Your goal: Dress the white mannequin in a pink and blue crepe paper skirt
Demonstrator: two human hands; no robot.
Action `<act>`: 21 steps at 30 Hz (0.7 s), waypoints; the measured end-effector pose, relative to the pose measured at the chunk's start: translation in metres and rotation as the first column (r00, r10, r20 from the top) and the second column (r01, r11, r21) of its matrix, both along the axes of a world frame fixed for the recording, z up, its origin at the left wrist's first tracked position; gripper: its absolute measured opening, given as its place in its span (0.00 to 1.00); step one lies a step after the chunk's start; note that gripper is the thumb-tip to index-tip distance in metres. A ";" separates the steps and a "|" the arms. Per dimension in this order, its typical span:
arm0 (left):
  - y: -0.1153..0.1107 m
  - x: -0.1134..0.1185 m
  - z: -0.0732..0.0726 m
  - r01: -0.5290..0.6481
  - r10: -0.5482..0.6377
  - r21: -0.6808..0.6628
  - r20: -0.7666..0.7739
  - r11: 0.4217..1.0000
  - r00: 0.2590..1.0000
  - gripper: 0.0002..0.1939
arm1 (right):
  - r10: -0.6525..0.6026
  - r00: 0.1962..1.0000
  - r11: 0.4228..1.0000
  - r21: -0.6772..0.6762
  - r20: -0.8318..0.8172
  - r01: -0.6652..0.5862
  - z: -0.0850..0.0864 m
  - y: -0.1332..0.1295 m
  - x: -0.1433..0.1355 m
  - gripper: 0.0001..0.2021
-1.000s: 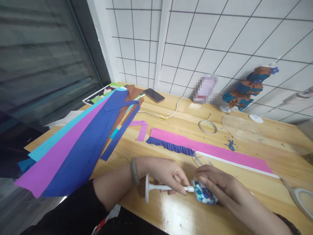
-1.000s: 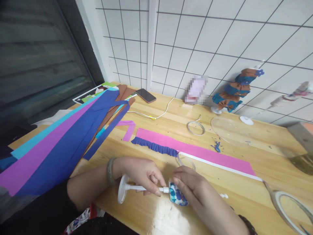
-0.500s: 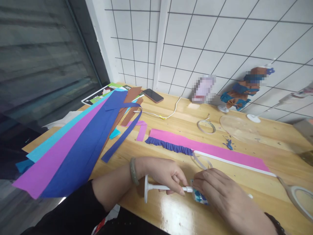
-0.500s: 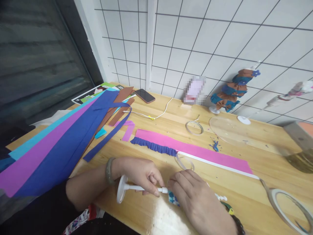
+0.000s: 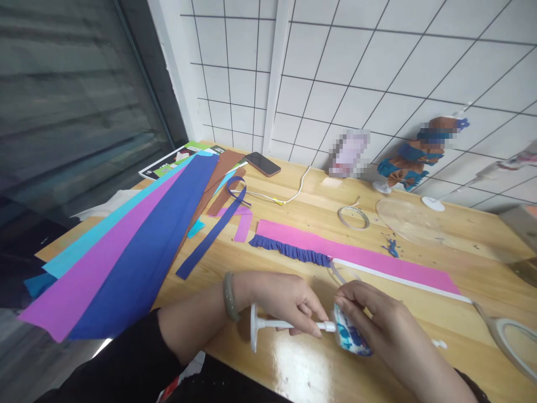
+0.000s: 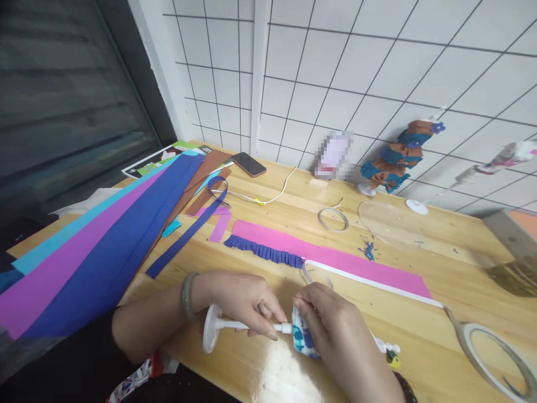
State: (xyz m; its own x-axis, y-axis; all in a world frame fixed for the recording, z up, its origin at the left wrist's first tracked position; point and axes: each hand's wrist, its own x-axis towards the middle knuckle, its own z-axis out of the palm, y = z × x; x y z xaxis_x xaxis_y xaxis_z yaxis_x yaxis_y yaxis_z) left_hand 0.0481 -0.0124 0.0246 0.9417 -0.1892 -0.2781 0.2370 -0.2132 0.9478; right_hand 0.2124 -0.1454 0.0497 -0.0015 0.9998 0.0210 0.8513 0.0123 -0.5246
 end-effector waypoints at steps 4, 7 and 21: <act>-0.001 0.000 0.003 0.003 -0.003 0.036 0.005 0.999 1.000 0.17 | -0.069 0.989 0.977 -0.207 -0.127 0.042 0.001 0.003 0.003 0.17; 0.000 0.000 0.001 -0.002 0.001 0.029 0.009 1.000 1.000 0.17 | -0.115 0.973 0.950 -0.308 -0.200 0.049 0.011 0.004 0.007 0.21; -0.004 -0.002 0.012 -0.027 0.015 0.152 0.080 0.988 0.997 0.15 | 0.172 0.979 0.950 -0.280 0.111 -0.135 0.027 0.013 0.000 0.17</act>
State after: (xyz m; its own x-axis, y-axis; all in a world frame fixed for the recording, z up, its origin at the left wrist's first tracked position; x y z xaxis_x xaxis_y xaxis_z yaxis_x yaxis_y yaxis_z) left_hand 0.0458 -0.0161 0.0368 0.9651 -0.1298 -0.2273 0.1693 -0.3529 0.9202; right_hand 0.2120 -0.1326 0.0763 -0.1401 0.9554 -0.2600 0.9121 0.0223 -0.4094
